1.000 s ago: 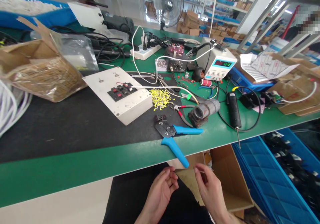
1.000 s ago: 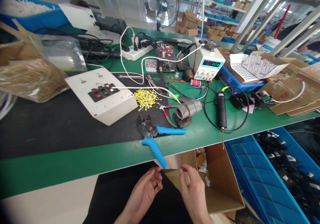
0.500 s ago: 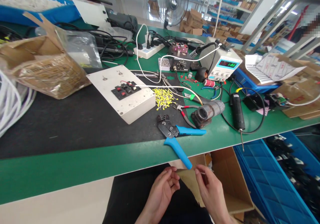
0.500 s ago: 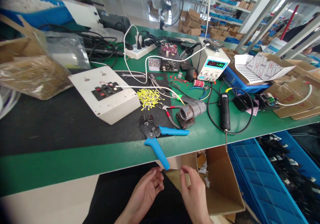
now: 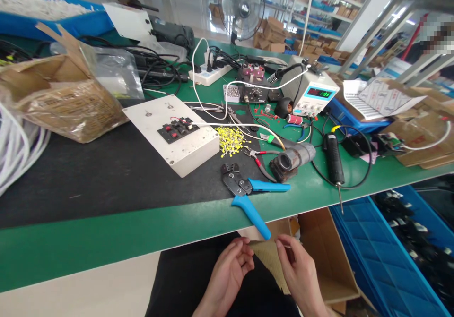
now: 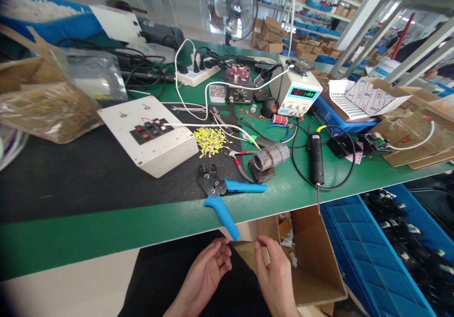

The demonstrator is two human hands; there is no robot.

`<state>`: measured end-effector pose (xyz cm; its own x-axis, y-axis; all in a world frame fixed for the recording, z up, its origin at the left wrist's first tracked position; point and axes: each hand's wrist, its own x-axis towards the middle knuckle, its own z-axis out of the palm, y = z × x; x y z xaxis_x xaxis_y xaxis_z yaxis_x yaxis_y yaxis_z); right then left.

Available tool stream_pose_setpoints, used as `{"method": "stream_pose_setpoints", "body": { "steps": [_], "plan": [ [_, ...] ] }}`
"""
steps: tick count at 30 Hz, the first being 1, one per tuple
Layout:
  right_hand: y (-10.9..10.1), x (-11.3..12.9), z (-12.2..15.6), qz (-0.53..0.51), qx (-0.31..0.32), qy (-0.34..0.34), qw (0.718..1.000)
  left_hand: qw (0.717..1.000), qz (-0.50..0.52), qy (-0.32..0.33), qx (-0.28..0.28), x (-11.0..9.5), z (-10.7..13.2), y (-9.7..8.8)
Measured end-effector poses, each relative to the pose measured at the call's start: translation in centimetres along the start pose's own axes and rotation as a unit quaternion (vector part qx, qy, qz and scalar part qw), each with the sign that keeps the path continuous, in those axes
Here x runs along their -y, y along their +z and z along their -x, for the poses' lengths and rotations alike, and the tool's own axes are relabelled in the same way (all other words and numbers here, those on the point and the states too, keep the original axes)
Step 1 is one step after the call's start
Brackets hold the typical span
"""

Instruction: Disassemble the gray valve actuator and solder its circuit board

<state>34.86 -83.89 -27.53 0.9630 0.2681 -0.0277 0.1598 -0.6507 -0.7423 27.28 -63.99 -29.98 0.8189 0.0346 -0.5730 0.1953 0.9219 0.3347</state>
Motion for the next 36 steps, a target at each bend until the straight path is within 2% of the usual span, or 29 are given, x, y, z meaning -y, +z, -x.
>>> {"method": "stream_pose_setpoints", "body": {
  "steps": [7,17,27,36],
  "plan": [
    [-0.2,0.5,0.0,-0.007,-0.014,-0.015,1.0,1.0,0.005,0.002,-0.009,0.0,-0.2,-0.2],
    [-0.2,1.2,-0.2,0.004,-0.029,-0.056,0.998,0.998,-0.002,0.007,-0.061,0.2,-0.3,0.3],
    [0.5,-0.2,0.1,-0.006,-0.026,-0.074,0.997,0.999,0.003,0.0,-0.04,-0.1,-0.3,0.4],
    [0.0,0.1,0.0,0.004,-0.022,-0.081,0.996,0.999,0.008,0.008,-0.039,0.0,0.1,0.6]
  ]
}}
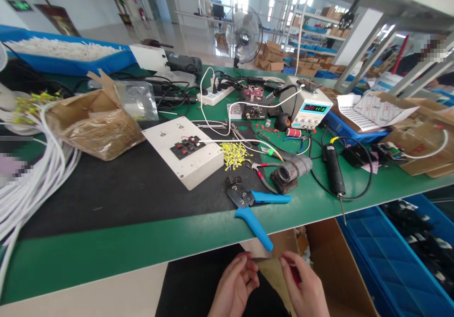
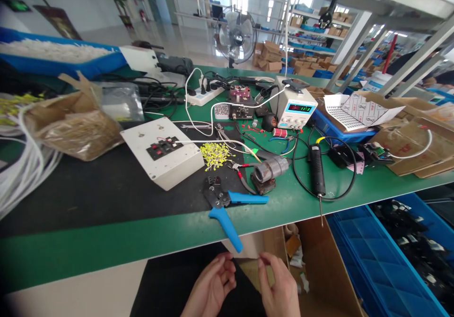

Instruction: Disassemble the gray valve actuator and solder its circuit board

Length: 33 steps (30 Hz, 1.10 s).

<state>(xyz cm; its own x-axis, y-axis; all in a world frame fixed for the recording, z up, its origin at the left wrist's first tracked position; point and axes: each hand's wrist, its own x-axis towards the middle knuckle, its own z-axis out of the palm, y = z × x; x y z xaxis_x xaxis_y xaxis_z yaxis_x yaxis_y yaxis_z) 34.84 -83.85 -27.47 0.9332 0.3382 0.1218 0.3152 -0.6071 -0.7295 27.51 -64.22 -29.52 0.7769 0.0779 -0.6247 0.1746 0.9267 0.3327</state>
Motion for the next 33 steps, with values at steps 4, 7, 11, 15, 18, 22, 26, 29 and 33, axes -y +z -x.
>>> {"method": "stream_pose_setpoints", "body": {
  "steps": [4,7,11,15,18,22,26,29,33],
  "plan": [
    [0.1,0.0,0.1,0.005,0.002,-0.008,1.0,1.0,0.003,0.0,0.009,0.0,0.1,-0.1],
    [0.2,0.1,0.3,0.007,0.007,-0.004,1.0,1.0,0.001,0.001,0.007,-0.1,0.1,-0.1],
    [0.3,0.5,0.2,0.005,0.01,0.004,1.0,1.0,0.002,0.004,0.011,-0.1,0.1,0.0],
    [0.4,0.9,0.0,0.0,-0.001,0.003,1.0,1.0,0.001,0.001,0.013,-0.1,0.1,-0.1],
    [0.4,1.1,-0.1,-0.001,0.0,-0.001,1.0,1.0,0.0,0.001,0.015,-0.1,0.0,-0.2],
    [0.5,1.4,-0.2,-0.003,0.002,0.003,1.0,1.0,0.0,0.001,0.026,0.0,-0.1,-0.4],
    [0.5,1.6,-0.2,-0.006,0.004,0.006,1.0,1.0,-0.003,0.001,0.025,0.1,-0.1,-0.5],
    [0.4,1.6,-0.1,-0.005,0.007,0.007,1.0,1.0,-0.005,0.001,0.024,0.0,0.0,-0.4],
    [0.5,1.0,0.0,-0.006,0.011,0.003,1.0,1.0,-0.006,0.0,0.02,0.0,0.0,-0.4]
  ]
}}
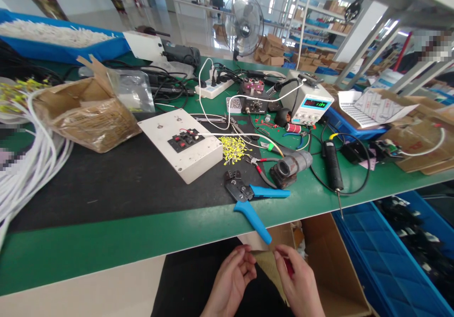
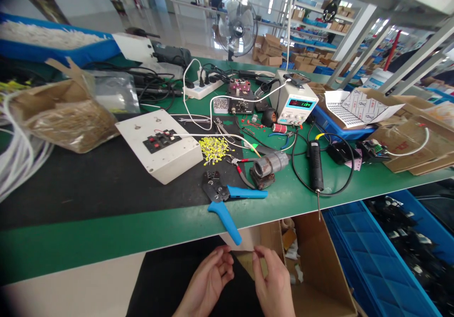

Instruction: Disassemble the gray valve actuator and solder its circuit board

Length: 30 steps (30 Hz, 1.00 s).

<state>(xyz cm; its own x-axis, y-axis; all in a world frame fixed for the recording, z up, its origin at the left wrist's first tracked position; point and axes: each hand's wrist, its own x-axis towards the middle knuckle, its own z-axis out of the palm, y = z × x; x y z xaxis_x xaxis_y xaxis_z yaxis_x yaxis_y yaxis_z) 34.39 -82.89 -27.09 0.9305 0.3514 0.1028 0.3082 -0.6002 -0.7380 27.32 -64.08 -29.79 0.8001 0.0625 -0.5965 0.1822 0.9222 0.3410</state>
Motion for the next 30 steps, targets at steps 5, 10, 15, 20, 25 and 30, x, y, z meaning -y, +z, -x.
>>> {"method": "stream_pose_setpoints", "body": {
  "steps": [5,10,15,20,25,30],
  "plan": [
    [0.0,-0.5,0.1,0.003,0.009,0.002,1.0,1.0,0.0,-0.001,0.0,0.0,0.0,0.0],
    [-0.5,0.2,-0.3,0.004,-0.001,0.008,1.0,1.0,-0.001,0.001,-0.001,0.0,0.0,0.0],
    [-0.8,0.5,-0.5,0.002,-0.002,0.013,1.0,1.0,0.002,-0.002,0.002,0.0,-0.2,-0.1],
    [-0.6,0.5,-0.1,0.004,0.003,0.022,1.0,1.0,0.001,0.0,0.009,0.1,-0.3,-0.4],
    [-0.6,0.9,-0.1,0.013,0.004,0.013,1.0,1.0,-0.002,-0.002,0.006,-0.1,0.0,-0.1],
    [-0.7,-0.3,-0.1,0.027,0.003,-0.022,0.999,1.0,-0.026,0.01,0.004,0.1,0.1,0.5]
  ]
}}
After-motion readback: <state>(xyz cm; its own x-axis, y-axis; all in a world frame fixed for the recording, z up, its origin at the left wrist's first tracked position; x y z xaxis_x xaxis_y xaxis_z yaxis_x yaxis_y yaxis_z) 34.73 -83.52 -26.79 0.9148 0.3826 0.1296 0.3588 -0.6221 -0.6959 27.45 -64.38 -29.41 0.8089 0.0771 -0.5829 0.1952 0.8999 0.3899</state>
